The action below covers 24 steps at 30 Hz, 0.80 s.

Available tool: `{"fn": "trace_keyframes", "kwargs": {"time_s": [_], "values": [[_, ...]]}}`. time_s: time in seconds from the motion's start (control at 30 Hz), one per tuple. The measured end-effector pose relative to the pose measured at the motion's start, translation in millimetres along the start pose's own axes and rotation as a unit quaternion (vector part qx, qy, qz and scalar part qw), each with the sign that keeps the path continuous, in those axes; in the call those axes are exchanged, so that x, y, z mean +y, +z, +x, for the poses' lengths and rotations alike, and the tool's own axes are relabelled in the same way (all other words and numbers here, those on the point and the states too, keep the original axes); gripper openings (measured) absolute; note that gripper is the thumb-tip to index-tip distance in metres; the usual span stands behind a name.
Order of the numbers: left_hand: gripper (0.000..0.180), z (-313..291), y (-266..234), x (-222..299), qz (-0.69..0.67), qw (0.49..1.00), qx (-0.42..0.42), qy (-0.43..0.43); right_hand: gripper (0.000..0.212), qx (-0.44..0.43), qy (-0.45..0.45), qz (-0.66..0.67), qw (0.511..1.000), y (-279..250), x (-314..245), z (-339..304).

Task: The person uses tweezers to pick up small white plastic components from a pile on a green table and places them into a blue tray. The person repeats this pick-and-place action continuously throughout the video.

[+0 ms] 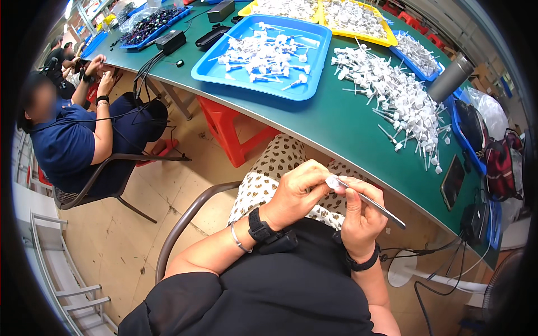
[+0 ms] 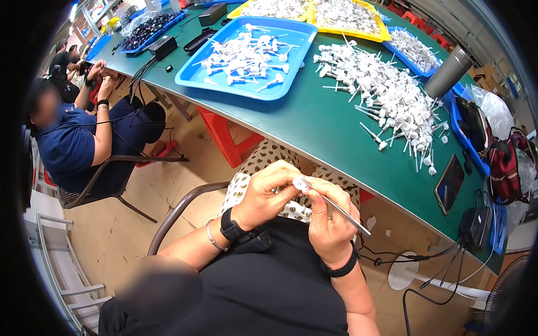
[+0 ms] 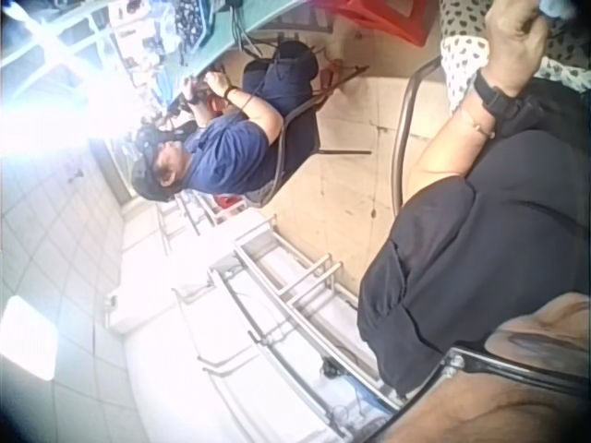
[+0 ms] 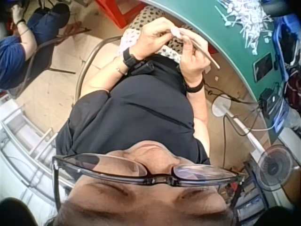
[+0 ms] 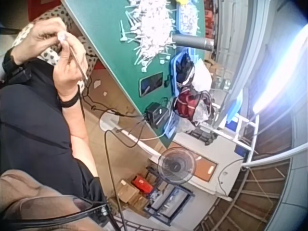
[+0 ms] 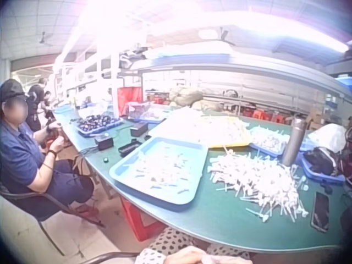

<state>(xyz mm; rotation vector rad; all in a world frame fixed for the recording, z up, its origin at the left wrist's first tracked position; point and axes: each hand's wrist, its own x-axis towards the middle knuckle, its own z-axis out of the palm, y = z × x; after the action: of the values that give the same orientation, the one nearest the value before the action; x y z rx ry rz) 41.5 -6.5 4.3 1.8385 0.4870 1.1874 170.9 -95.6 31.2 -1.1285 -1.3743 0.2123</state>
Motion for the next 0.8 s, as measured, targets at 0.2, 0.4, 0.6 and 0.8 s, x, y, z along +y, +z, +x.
{"fn": "trace_keyframes", "kwargs": {"time_s": [0.2, 0.4, 0.6, 0.8], "values": [[0.013, -3.1, -0.3, -3.6, -0.016, 1.000, -0.022, -0.013, 0.009, -0.027, -0.018, -0.036, 0.999, -2.1, -0.4, 2.5], [0.014, -3.1, -0.5, -2.0, -0.024, 0.999, -0.036, -0.018, 0.012, -0.037, -0.046, -0.086, 0.995, -6.8, -1.2, 8.3], [0.014, -1.7, -1.1, -3.9, -0.048, 0.998, -0.044, -0.017, 0.011, -0.042, -0.006, -0.061, 0.997, -9.1, -5.0, 9.8], [0.013, -2.5, -1.1, -2.1, -0.086, 0.995, -0.034, -0.048, 0.014, -0.005, 0.007, -0.004, 1.000, -4.5, -4.4, 4.8]]}}
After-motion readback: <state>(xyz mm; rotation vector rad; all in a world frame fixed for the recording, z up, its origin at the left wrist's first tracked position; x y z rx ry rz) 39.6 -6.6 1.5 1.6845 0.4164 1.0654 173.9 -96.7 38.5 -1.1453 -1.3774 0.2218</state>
